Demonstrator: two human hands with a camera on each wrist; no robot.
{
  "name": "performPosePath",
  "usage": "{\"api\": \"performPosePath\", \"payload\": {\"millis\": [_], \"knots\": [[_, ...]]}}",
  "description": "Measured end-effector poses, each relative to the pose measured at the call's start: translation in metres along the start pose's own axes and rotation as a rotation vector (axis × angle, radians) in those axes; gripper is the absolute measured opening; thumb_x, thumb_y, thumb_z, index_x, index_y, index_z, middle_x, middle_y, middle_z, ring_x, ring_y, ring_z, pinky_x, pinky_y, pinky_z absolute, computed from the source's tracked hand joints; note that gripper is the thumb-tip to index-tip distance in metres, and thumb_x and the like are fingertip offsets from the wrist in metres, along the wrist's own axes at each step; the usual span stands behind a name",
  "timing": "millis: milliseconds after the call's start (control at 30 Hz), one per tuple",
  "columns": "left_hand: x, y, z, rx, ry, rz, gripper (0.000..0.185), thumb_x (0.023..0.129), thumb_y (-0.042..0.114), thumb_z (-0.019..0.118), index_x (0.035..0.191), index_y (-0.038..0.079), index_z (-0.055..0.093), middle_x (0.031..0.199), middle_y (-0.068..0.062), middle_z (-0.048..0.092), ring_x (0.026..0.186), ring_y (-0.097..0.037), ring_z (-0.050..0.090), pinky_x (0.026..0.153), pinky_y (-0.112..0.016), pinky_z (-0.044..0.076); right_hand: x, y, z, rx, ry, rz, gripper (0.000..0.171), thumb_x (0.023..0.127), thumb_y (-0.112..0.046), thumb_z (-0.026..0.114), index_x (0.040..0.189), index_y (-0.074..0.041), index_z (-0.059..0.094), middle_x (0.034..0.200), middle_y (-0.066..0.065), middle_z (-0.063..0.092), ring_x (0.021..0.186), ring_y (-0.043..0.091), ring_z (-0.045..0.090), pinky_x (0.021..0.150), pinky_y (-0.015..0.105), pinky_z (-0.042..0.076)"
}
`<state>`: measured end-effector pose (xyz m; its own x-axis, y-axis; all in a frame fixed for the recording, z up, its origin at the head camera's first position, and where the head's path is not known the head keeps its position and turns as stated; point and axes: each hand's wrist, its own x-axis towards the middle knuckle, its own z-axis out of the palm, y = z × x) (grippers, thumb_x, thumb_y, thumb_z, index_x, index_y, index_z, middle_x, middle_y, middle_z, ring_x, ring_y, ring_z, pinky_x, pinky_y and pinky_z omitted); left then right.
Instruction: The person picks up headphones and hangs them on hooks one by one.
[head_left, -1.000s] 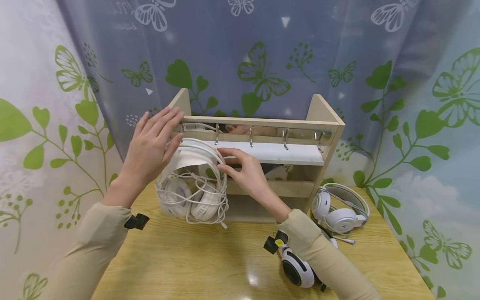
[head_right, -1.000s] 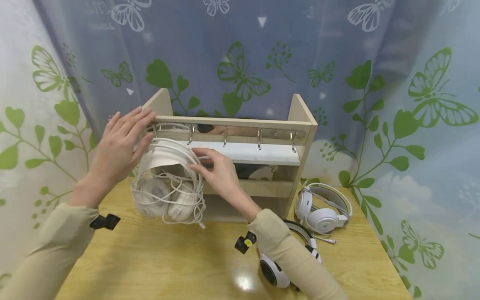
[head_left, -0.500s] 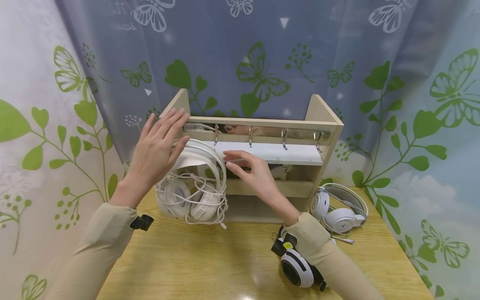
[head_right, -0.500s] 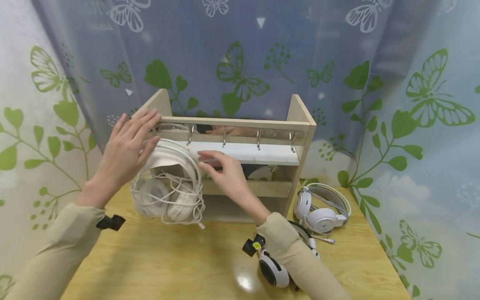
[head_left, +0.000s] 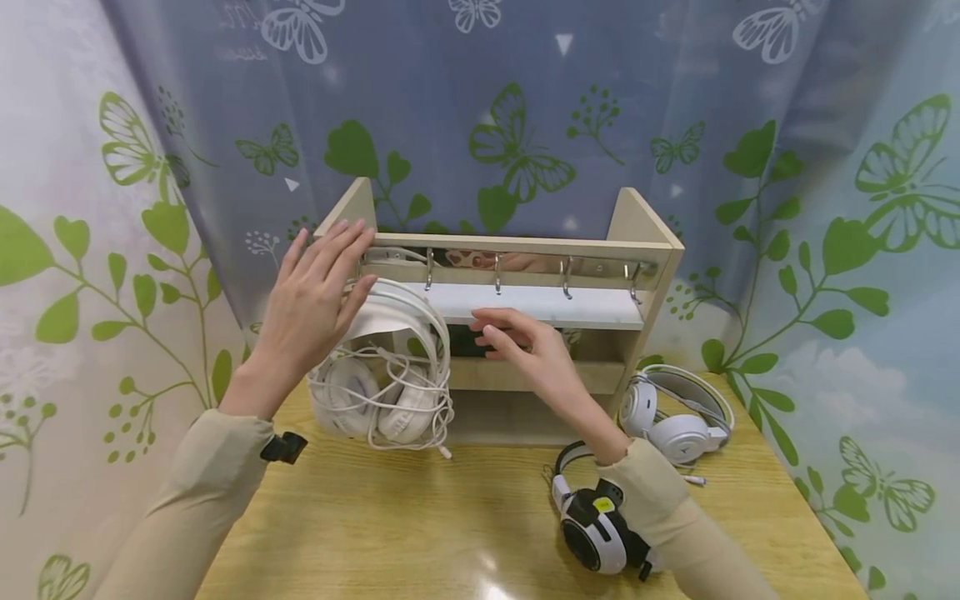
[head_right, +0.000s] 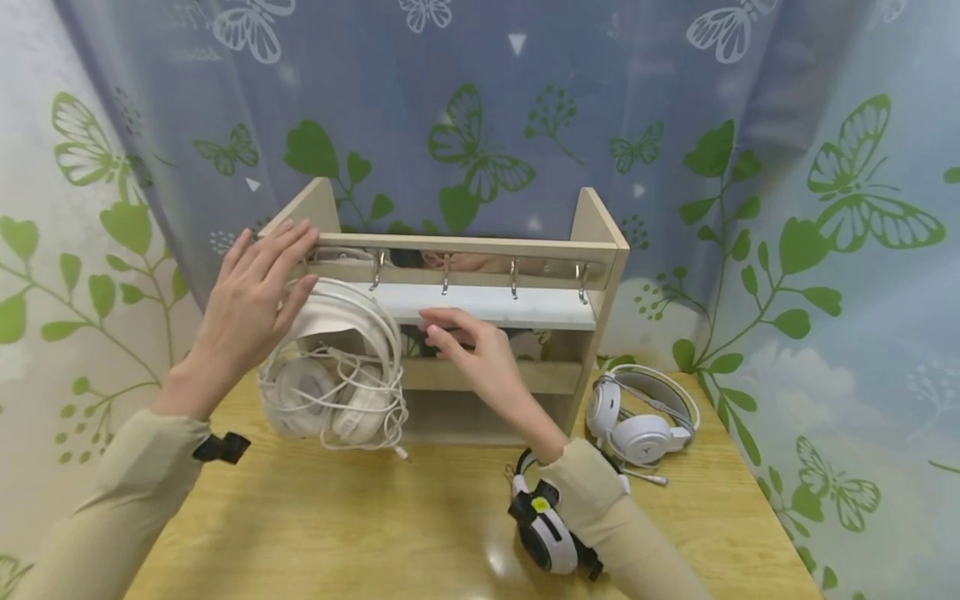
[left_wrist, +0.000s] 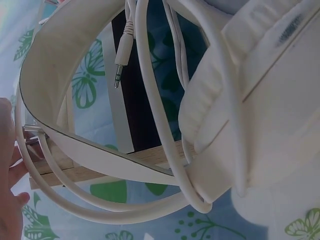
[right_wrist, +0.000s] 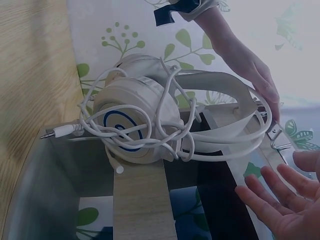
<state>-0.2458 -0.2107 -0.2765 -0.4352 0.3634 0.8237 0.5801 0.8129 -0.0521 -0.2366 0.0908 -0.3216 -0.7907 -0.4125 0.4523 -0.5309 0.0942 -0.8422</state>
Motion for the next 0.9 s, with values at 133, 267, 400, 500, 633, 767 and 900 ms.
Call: {"api": "performPosePath", "payload": {"millis": [133,267,400,500,633,767,900], "knots": [[0.000,0.000,0.000,0.001,0.005,0.001,0.062,0.110,0.050,0.030,0.150,0.007,0.049,0.153,-0.012,0.049,0.144,-0.030,0.042,0.125,-0.048,0.015,-0.005,0.000,-0.006,0.020,0.015,0.020,0.035,0.106,-0.018,0.056,0.136,-0.003,0.062,0.125,0.015,0.068,0.111,0.030,0.068,0.090,0.034,0.059],[0.000,0.000,0.001,0.002,0.009,0.001,0.062,0.110,0.050,0.030,0.149,0.007,0.049,0.152,-0.013,0.050,0.143,-0.031,0.042,0.125,-0.047,0.017,-0.011,0.001,-0.011,0.045,0.028,0.030,0.035,0.106,-0.018,0.056,0.136,-0.003,0.062,0.126,0.019,0.066,0.112,0.032,0.067,0.092,0.036,0.058],[0.000,0.000,0.002,0.000,0.008,0.001,0.062,0.110,0.050,0.030,0.149,0.006,0.049,0.152,-0.014,0.050,0.143,-0.032,0.043,0.125,-0.047,0.018,-0.016,0.003,-0.017,0.060,0.042,0.028,0.035,0.106,-0.018,0.055,0.136,-0.001,0.061,0.126,0.021,0.066,0.112,0.032,0.067,0.093,0.037,0.058],[0.000,0.000,0.002,-0.002,0.007,-0.001,0.062,0.110,0.050,0.030,0.150,0.006,0.048,0.152,-0.014,0.050,0.143,-0.032,0.043,0.125,-0.047,0.018,-0.020,0.005,-0.020,0.071,0.051,0.038,0.035,0.106,-0.018,0.055,0.136,-0.001,0.061,0.126,0.021,0.066,0.112,0.029,0.068,0.093,0.038,0.058],[0.000,0.001,0.002,-0.006,0.007,0.001,0.062,0.110,0.050,0.030,0.150,0.006,0.048,0.151,-0.014,0.050,0.143,-0.033,0.042,0.125,-0.047,0.018,-0.026,0.009,-0.024,0.079,0.055,0.059,0.034,0.106,-0.017,0.054,0.136,-0.002,0.061,0.127,0.022,0.065,0.110,0.026,0.069,0.093,0.038,0.058],[0.000,0.001,0.002,-0.011,0.014,0.005,0.062,0.110,0.049,0.030,0.149,0.005,0.048,0.151,-0.015,0.050,0.143,-0.033,0.042,0.125,-0.047,0.019,-0.032,0.014,-0.029,0.057,0.059,0.074,0.033,0.107,-0.018,0.054,0.137,-0.006,0.062,0.126,0.017,0.067,0.111,0.031,0.068,0.092,0.039,0.058],[0.000,0.001,0.002,-0.019,0.020,0.004,0.061,0.110,0.049,0.031,0.149,0.005,0.049,0.151,-0.014,0.050,0.143,-0.033,0.042,0.125,-0.048,0.019,-0.038,0.019,-0.034,0.044,0.063,0.086,0.033,0.107,-0.021,0.054,0.136,-0.007,0.062,0.125,0.013,0.068,0.112,0.034,0.067,0.091,0.041,0.058]]}}
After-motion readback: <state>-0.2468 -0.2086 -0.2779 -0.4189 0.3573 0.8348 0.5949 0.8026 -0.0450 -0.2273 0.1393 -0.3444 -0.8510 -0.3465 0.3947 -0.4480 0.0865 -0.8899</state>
